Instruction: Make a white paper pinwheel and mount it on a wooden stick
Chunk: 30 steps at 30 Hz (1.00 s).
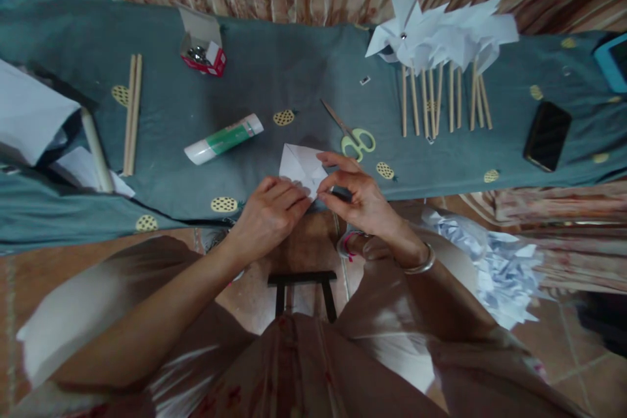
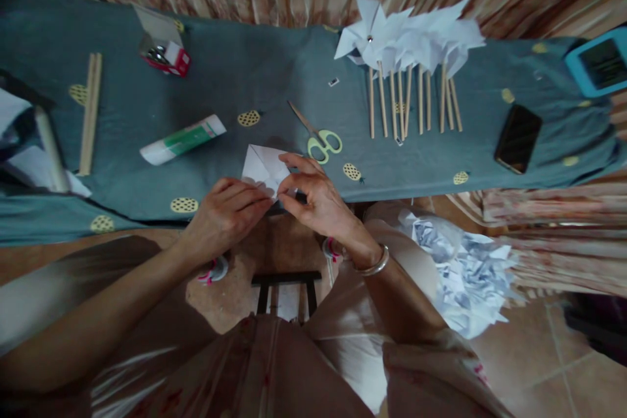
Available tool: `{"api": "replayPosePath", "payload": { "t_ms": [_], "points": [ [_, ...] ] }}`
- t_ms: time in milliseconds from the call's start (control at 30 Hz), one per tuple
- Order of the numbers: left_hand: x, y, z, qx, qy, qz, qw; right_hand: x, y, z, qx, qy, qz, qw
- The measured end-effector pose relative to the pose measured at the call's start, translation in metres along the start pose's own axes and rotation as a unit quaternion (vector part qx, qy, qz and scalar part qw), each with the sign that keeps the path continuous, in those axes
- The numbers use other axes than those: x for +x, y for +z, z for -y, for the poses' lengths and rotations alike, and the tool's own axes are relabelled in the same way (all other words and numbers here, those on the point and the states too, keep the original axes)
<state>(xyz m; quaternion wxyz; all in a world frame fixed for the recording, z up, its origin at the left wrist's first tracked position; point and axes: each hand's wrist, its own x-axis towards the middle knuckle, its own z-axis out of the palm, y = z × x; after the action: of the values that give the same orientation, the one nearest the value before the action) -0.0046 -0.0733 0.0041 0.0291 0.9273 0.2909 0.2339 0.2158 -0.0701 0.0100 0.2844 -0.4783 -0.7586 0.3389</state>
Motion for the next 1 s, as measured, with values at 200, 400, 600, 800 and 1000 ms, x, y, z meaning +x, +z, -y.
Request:
{"api": "replayPosePath", "payload": {
  "t_ms": [200,400,600,800,1000],
  "points": [
    [-0.002,-0.001,0.002,0.007,-0.006,-0.016,1.0,0.007,0.01,0.001,-0.06,0.005,-0.046,0.997],
    [-0.005,-0.001,0.002,-0.01,-0.026,-0.016,0.999,0.009,0.016,0.001,-0.091,-0.006,-0.061,0.994],
    [-0.005,-0.002,0.002,-0.01,-0.017,-0.003,1.0,0.01,0.018,0.002,-0.096,-0.006,-0.065,0.993],
    [-0.003,-0.002,0.002,-0.002,-0.013,-0.001,1.0,0.01,0.022,-0.002,-0.121,-0.019,-0.071,0.99],
    [-0.003,-0.001,0.002,0.012,-0.019,0.005,1.0,0.009,0.025,-0.005,-0.128,-0.027,-0.083,0.988]
  ]
}}
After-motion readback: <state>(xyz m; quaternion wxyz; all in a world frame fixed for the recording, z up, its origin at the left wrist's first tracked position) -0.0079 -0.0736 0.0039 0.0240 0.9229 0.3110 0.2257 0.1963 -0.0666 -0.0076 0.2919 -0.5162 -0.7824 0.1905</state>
